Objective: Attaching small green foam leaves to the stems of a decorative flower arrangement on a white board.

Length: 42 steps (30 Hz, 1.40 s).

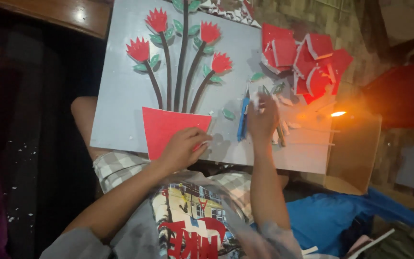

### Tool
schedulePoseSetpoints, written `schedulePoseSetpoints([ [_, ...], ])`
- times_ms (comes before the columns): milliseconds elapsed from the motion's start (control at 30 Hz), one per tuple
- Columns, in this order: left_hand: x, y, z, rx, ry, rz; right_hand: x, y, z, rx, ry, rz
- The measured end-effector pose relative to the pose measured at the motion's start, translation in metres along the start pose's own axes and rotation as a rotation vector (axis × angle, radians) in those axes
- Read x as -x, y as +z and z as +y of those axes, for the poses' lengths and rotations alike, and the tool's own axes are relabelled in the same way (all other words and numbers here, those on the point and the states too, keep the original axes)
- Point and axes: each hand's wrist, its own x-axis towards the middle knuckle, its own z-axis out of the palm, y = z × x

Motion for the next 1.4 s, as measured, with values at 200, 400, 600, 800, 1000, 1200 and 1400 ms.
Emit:
schedulePoseSetpoints([
  [200,-0.039,0.0,-0.001,0.143,-0.102,0.172,0.053,-0.012,-0.087,-0.276,0.037,-0.085],
  [400,-0.038,0.024,-0.032,0.616,-0.335,0.234,0.061,-0.023,-0.11,-0.398,0.016,-0.15],
  [600,-0.018,0.002,-0.044,0.755,-0.663,0.425,0.064,-0.029,-0.086,-0.263,0.213,-0.291],
  [800,-0.006,-0.012,-0.051,0.867,-0.804,0.554,0.081,-0.015,-0.08,-0.355,0.491,-0.383],
  [1000,-0.013,-0.03,-0.035,0.822,-0.794,0.54,0.101,-0.017,-0.065,-0.287,0.443,-0.339],
  [1200,-0.006,-0.02,-0.048,0.505,-0.504,0.443,0.099,-0.037,-0.05,-0.119,0.244,-0.195],
  [1400,-0.007,0.005,-0.054,0.012,0.074,0.264,0.084,-0.043,-0.037,0.027,0.11,-0.122],
])
